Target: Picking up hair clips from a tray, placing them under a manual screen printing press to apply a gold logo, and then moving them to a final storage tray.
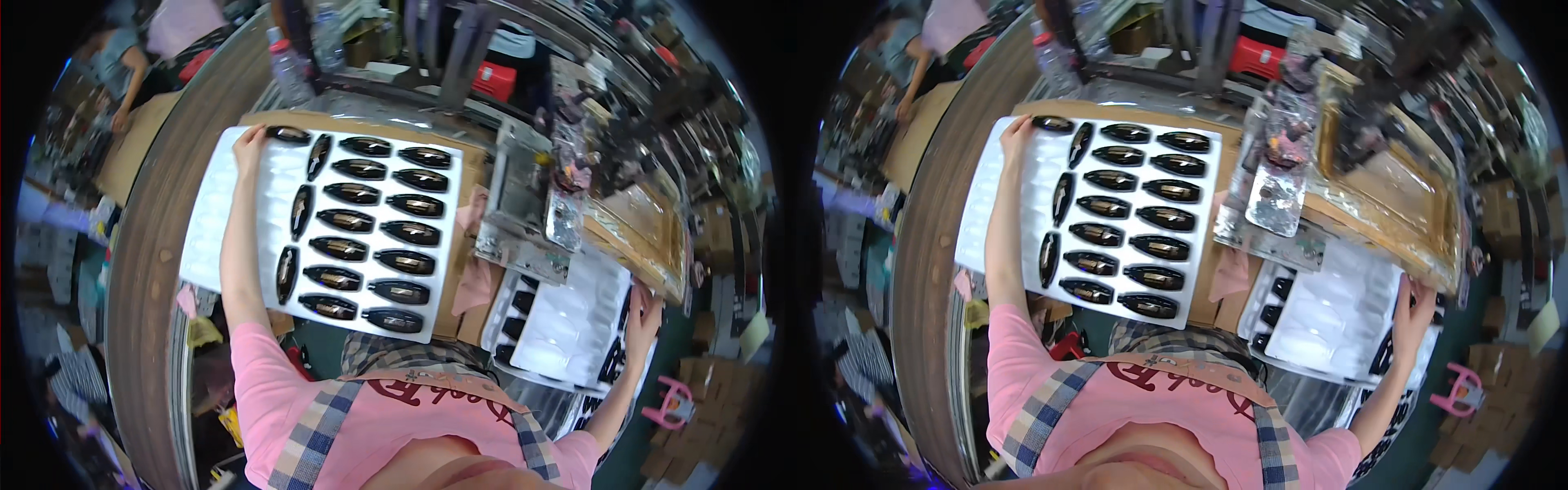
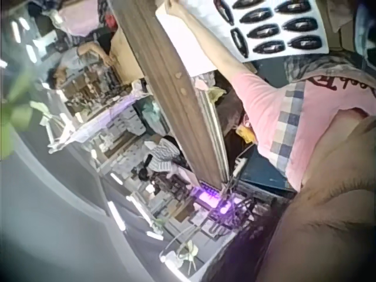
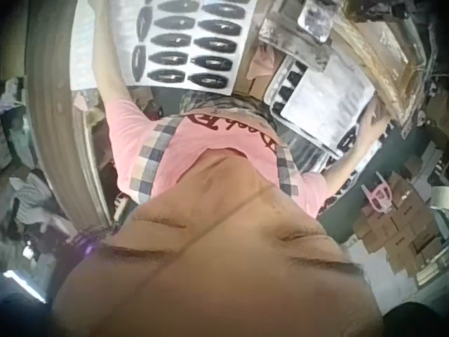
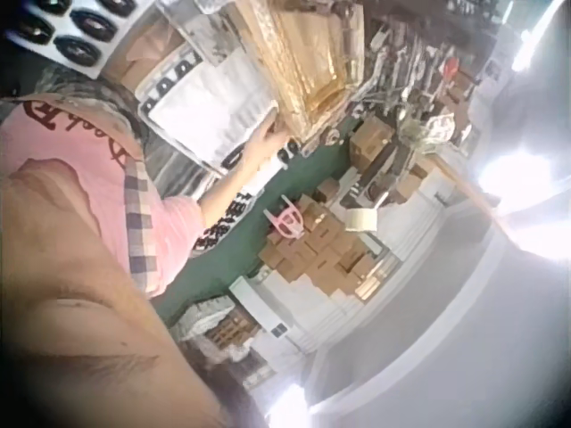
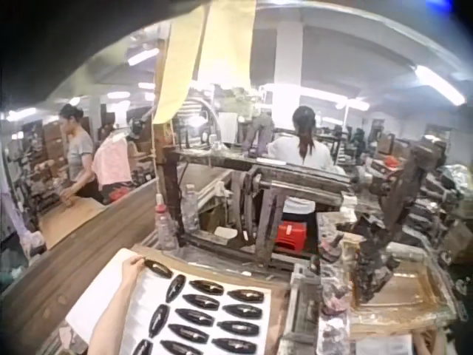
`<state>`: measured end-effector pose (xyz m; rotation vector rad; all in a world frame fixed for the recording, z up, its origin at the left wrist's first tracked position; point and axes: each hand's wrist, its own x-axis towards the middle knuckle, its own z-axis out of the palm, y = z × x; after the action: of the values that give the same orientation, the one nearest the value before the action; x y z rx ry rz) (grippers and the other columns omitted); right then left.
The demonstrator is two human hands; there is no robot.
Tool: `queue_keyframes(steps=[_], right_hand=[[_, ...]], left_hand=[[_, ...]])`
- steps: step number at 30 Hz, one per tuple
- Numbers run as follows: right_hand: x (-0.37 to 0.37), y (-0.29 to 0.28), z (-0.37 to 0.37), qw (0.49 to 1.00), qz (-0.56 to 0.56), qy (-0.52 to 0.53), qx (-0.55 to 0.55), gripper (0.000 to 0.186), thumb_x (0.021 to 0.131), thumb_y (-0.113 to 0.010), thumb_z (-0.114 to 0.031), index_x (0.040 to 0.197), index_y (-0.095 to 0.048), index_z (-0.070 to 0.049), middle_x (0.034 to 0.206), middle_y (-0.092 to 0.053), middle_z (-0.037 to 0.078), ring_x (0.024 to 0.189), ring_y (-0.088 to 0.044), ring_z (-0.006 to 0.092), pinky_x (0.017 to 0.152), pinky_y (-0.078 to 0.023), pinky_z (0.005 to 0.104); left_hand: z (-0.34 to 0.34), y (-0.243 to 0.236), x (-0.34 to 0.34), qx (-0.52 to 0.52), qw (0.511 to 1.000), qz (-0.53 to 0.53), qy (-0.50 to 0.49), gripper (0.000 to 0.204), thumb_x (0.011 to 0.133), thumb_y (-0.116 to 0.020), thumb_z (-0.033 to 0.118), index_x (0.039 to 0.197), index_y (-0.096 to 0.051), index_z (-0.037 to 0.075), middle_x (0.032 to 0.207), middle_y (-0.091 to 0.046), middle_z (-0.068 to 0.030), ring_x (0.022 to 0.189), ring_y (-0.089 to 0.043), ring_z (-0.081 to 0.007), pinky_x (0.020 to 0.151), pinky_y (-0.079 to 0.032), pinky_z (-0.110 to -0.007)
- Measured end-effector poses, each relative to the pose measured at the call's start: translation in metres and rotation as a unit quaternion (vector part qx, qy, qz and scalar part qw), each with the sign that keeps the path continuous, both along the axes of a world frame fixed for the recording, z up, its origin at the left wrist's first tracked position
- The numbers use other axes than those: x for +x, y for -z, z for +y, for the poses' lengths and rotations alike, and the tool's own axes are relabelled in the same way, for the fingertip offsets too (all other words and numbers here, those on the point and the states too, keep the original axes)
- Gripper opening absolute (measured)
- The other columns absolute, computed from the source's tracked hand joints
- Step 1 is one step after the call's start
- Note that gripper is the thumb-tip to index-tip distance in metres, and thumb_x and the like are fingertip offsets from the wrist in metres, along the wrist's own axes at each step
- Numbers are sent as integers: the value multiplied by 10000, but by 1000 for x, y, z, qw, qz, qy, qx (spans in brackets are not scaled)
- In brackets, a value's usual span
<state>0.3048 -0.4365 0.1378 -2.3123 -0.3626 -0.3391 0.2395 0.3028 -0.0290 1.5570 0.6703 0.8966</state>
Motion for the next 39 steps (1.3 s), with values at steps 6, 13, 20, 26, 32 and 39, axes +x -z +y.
queue_keyframes(steps=[6, 13, 20, 26, 32, 39], right_hand=[[-33, -56, -51, 989, -47, 136, 44, 341, 868, -488, -130, 1180, -434, -2, 983, -573, 100, 874, -555, 124, 761, -411, 231], [32, -4, -175, 948, -35, 265, -172, 473, 814, -515, -382, 1113, -499, -15, 1050, -545, 180, 898, -566, 257, 759, -437, 329], [49, 80, -273, 897, 112, 292, -313, 646, 746, -517, -512, 1158, -465, -17, 1163, -455, 234, 1061, -456, 354, 894, -365, 380], [34, 63, -257, 955, 69, 286, -35, 365, 859, -466, -294, 1135, -482, -56, 1023, -548, 89, 768, -577, 131, 566, -444, 227], [17, 0, -50, 993, 24, 39, 110, 374, 804, -570, -113, 1147, -453, -21, 1111, -511, 79, 822, -561, 131, 654, -450, 228], [16, -15, 100, 985, 8, -158, 65, 268, 737, -650, -166, 924, -593, 17, 887, -611, 100, 857, -559, 193, 787, -414, 307]], left_hand=[[29, 15, 7, 262, 948, 182, 16, 228, 790, -548, 161, 937, -631, 7, 891, -639, -108, 842, -584, -155, 769, -428, -264], [65, 29, 9, 382, 888, 254, 2, 273, 768, -536, 115, 1007, -592, -5, 1007, -581, -168, 975, -538, -251, 861, -384, -320], [-86, -43, 32, 368, 925, 40, 91, 312, 757, -528, 70, 1055, -543, -17, 1055, -551, -166, 1015, -503, -271, 885, -368, -337], [-270, -126, 64, 389, 880, -72, 263, 314, 768, -533, 77, 1068, -534, -15, 1042, -560, -152, 990, -517, -246, 863, -384, -322], [-353, -149, 107, 425, 812, -55, 397, 317, 780, -538, 84, 1081, -524, -14, 1028, -568, -138, 966, -532, -222, 841, -401, -306], [-350, -175, 126, 240, 833, -34, 497, 321, 793, -543, 92, 1095, -514, -13, 1013, -579, -122, 938, -548, -194, 816, -420, -288]])
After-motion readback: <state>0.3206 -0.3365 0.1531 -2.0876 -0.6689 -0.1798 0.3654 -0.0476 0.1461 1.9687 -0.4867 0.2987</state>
